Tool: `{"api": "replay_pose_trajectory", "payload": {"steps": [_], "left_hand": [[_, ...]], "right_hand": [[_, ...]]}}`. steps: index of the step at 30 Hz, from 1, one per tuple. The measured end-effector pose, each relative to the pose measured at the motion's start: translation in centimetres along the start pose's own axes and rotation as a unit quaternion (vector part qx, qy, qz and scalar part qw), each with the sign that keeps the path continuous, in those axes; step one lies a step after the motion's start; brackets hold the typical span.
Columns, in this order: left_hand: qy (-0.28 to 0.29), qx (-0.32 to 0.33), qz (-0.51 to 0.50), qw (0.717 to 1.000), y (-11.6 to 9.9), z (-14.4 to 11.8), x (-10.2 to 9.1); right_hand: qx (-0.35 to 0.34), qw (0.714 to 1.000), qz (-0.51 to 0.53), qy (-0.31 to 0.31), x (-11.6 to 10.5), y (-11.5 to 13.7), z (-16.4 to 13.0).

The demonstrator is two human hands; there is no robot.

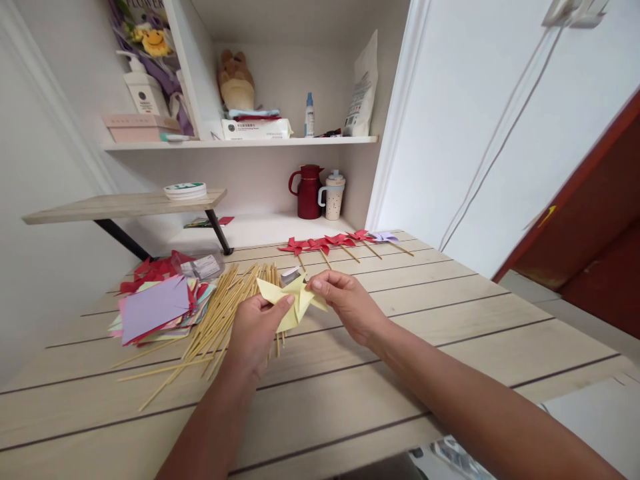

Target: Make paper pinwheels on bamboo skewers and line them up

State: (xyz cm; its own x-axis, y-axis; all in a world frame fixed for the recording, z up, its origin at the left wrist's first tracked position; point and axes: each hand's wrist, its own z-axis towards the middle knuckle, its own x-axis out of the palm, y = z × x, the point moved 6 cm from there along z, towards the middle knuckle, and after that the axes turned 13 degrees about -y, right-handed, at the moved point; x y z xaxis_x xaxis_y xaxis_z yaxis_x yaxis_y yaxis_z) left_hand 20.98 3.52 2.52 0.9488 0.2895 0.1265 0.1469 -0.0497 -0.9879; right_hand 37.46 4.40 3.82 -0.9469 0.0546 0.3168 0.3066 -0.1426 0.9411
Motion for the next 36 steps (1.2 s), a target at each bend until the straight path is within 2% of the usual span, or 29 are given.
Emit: {"api": "replay_pose_trajectory", "payload": {"steps": [5,11,20,24,28,36], "left_hand": [[-0.006,0.001,-0.002,1.0,-0.2,0.0,-0.1],[0.003,0.004,-0.004,1.0,-0.1,0.1,0.0],[0.021,-0.022,-0.012,0.999,0.3,0.1,0.2],[0.025,-0.024,-0.013,0.999,0.4,0.0,0.2],[0.026,-0.02,-0.017,0.999,0.3,-0.1,0.4],[0.01,-0.017,-0.03,0.999,0.0,-0.2,0.1]], "right_hand": [[-0.004,1.0,0.001,0.026,0.2,0.2,-0.1],[-0.011,1.0,0.019,0.014,0.3,0.1,-0.1],[0.022,0.999,0.036,0.005,0.1,-0.7,0.0],[0.045,0.999,0.006,0.012,0.4,-1.0,0.0],[0.026,0.999,-0.026,0.008,0.4,-0.7,-0.1],[0.006,1.0,-0.016,-0.005,-0.2,0.0,0.0]]}}
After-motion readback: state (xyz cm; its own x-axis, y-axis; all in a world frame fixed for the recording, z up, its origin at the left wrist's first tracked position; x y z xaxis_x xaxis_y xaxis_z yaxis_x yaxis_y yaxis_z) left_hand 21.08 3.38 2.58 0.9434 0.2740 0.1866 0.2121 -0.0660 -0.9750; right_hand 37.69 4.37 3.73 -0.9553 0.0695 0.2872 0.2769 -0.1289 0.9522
